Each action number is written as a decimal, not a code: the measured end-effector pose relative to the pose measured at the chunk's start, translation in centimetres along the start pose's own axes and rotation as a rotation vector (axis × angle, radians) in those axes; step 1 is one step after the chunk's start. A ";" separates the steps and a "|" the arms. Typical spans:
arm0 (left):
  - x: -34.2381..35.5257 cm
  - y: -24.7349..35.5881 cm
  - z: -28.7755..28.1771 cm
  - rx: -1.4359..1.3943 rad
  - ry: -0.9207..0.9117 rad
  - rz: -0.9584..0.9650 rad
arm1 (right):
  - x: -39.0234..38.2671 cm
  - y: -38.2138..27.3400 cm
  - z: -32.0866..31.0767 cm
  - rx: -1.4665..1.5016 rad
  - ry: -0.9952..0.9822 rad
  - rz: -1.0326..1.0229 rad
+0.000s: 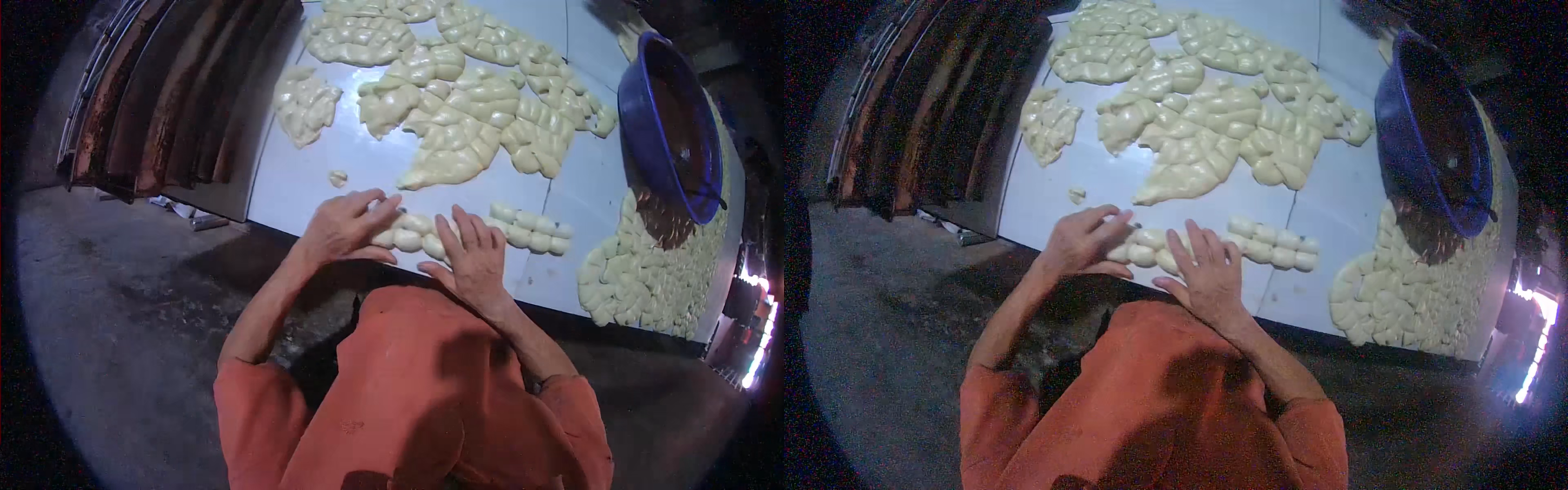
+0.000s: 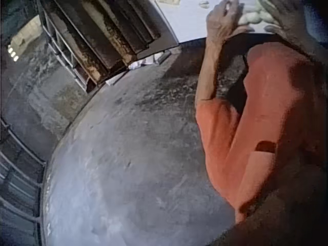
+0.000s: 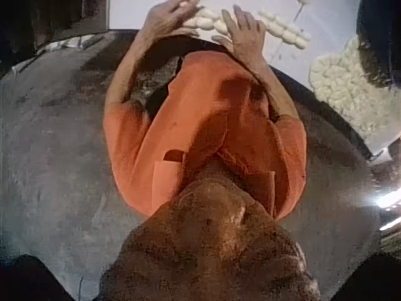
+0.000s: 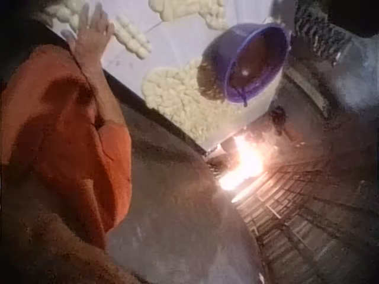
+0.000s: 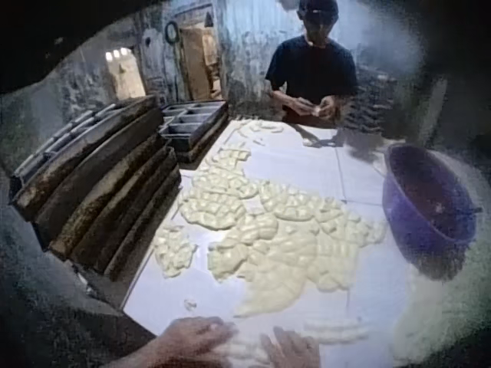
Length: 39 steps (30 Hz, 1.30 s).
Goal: The person shapes dough pieces by hand, arranges them into loaves on the table, and places the shaped dough loaves into metal baking pans.
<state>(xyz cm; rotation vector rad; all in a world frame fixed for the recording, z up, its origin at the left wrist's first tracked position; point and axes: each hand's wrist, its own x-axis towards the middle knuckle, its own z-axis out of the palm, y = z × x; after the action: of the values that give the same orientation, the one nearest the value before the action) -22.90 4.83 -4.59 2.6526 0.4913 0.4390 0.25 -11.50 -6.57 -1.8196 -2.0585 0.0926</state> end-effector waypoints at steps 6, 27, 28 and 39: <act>1.0 -2.9 2.8 -0.139 -0.041 0.152 | 1.9 -1.1 0.8 -0.188 0.031 0.046; -4.0 1.6 -22.0 0.019 0.083 -0.045 | 20.4 -10.5 -12.2 0.632 -0.244 -0.170; -4.4 1.8 -25.9 0.117 0.098 -0.051 | 22.3 -12.2 -13.1 0.660 -0.171 -0.192; -10.5 -14.0 -48.4 0.448 0.288 -0.093 | 44.2 -31.8 -14.4 0.359 0.136 -0.548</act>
<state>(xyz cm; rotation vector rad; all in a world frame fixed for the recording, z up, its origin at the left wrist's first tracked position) -53.92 28.62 28.89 2.9855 0.8883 0.7647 -28.52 23.33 27.09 -0.9900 -2.1936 0.1669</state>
